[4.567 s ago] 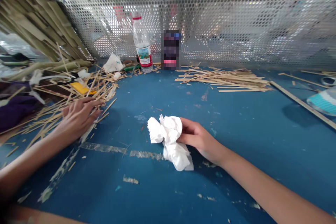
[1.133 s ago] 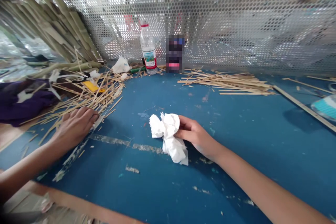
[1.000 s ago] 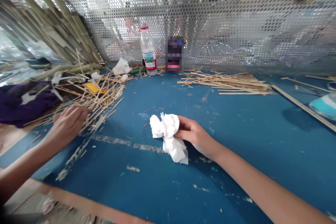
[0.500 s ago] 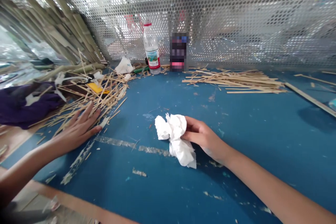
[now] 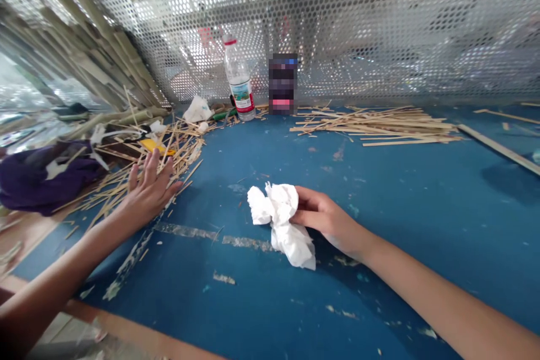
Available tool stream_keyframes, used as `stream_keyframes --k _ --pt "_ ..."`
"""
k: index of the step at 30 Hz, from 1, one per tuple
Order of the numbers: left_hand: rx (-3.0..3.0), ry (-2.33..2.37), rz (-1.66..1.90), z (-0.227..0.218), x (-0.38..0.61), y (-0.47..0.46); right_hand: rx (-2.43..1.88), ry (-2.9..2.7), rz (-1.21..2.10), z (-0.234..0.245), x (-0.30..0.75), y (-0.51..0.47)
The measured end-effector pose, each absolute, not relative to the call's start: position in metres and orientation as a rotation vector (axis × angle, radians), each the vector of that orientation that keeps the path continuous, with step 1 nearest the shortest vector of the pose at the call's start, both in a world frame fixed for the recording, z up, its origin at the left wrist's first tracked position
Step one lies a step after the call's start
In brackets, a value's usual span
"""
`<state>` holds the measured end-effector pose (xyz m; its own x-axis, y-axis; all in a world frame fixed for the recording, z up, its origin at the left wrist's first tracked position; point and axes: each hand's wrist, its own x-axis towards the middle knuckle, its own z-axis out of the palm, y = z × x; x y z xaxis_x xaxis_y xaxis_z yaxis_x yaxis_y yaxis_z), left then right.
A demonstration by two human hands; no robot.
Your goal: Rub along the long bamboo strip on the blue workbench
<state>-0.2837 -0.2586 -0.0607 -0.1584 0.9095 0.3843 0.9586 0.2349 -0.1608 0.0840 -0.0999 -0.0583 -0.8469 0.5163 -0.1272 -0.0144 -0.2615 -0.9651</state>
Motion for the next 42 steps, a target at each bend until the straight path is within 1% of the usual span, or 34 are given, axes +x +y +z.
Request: stream_keyframes --k 4,7,9,11,14,16,21,24,29,34,38,42 --pt "-1.653 -2.138 -0.233 -0.035 -0.279 -0.261 -0.571 -1.665 2.150 -0.061 0.083 -0.097" --pt "-1.568 -2.235 -0.404 -0.006 -0.284 -0.267 -0.546 -1.706 2.125 -0.061 0.084 -0.097" --pt "-1.614 -2.266 -0.458 0.003 -0.289 -0.274 -0.548 -1.740 2.105 -0.060 0.084 -0.098" --pt "-1.801 -2.286 -0.319 -0.003 -0.295 -0.282 -0.552 -1.769 2.086 -0.058 0.085 -0.099" --pt "-2.053 -2.341 0.014 -0.028 -0.305 -0.291 -0.540 -1.790 2.073 -0.055 0.085 -0.101" --pt "-2.111 -2.381 0.117 -0.041 -0.313 -0.291 -0.535 -1.788 2.075 -0.055 0.085 -0.101" --pt "-2.186 -2.333 0.070 -0.044 -0.321 -0.276 -0.563 -1.787 2.072 -0.055 0.084 -0.101" --pt "-2.075 -2.327 0.005 -0.044 -0.316 -0.264 -0.565 -1.786 2.083 -0.056 0.084 -0.101" --pt "-1.901 -2.203 -0.003 -0.048 -0.300 -0.258 -0.572 -1.774 2.092 -0.058 0.085 -0.100" --pt "-1.680 -2.213 -0.130 -0.028 -0.289 -0.268 -0.558 -1.790 2.066 -0.058 0.084 -0.099" --pt "-1.828 -2.249 -0.179 -0.013 -0.289 -0.281 -0.544 -1.819 2.056 -0.060 0.085 -0.099" --pt "-1.975 -2.250 -0.025 -0.020 -0.288 -0.293 -0.533 -1.821 2.064 -0.061 0.086 -0.099"
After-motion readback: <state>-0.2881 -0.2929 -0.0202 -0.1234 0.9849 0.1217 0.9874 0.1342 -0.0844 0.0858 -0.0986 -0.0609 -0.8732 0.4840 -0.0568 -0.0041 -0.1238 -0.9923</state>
